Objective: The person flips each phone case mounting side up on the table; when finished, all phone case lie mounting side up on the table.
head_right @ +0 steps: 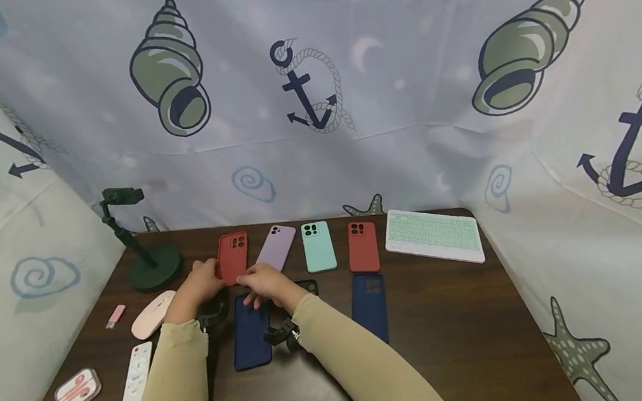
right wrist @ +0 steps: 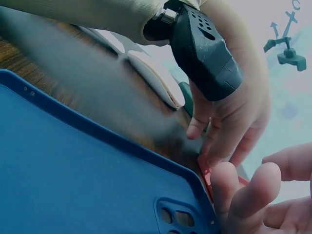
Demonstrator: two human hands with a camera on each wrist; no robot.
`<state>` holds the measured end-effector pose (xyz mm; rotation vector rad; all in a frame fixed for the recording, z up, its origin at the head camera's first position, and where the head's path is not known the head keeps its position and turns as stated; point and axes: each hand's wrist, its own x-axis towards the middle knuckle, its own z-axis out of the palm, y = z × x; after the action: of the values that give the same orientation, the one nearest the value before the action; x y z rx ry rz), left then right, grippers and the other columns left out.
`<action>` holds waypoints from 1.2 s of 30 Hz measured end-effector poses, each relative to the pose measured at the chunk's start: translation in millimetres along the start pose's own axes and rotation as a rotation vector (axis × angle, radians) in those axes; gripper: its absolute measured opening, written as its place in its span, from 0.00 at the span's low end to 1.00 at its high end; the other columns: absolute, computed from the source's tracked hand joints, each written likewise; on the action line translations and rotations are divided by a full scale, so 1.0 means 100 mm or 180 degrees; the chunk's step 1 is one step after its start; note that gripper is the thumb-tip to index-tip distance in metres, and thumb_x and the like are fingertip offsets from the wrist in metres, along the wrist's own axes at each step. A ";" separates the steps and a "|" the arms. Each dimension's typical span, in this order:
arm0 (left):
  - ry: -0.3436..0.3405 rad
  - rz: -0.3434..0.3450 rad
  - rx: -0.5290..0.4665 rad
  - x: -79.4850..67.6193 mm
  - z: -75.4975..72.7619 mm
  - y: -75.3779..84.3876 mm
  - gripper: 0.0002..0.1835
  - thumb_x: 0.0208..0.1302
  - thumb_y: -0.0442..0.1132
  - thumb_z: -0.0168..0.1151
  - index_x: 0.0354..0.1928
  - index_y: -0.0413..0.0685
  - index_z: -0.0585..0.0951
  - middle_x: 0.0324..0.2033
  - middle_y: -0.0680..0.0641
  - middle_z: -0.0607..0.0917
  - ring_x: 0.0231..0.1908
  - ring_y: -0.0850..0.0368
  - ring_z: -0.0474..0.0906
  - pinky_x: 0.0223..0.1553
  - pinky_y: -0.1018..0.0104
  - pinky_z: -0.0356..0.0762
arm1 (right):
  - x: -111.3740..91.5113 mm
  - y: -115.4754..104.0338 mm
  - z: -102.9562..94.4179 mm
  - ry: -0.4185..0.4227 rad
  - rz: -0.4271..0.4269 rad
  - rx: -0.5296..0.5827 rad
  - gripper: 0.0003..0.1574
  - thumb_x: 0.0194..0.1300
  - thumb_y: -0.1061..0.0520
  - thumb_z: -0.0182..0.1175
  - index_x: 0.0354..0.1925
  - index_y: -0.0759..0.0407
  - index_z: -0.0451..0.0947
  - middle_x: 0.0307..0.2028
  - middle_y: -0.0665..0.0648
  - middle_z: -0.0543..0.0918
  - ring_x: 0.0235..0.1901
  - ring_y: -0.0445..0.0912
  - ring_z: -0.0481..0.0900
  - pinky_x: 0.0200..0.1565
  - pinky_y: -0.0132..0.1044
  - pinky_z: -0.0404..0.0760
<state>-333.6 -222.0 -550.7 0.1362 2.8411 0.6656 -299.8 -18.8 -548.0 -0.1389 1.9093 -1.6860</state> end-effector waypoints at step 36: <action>0.0399 0.0859 -0.0165 -0.04 0.41 0.77 0.35 0.69 0.47 0.64 0.74 0.43 0.67 0.71 0.30 0.66 0.72 0.32 0.62 0.69 0.37 0.64 | -0.21 0.23 -0.55 0.1036 -0.0384 0.0525 0.37 0.76 0.54 0.53 0.75 0.67 0.56 0.58 0.71 0.79 0.28 0.51 0.85 0.26 0.41 0.84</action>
<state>-316.8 -136.1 -550.8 0.4930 2.9502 0.8274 -302.4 43.4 -560.8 0.0930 2.0123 -2.0419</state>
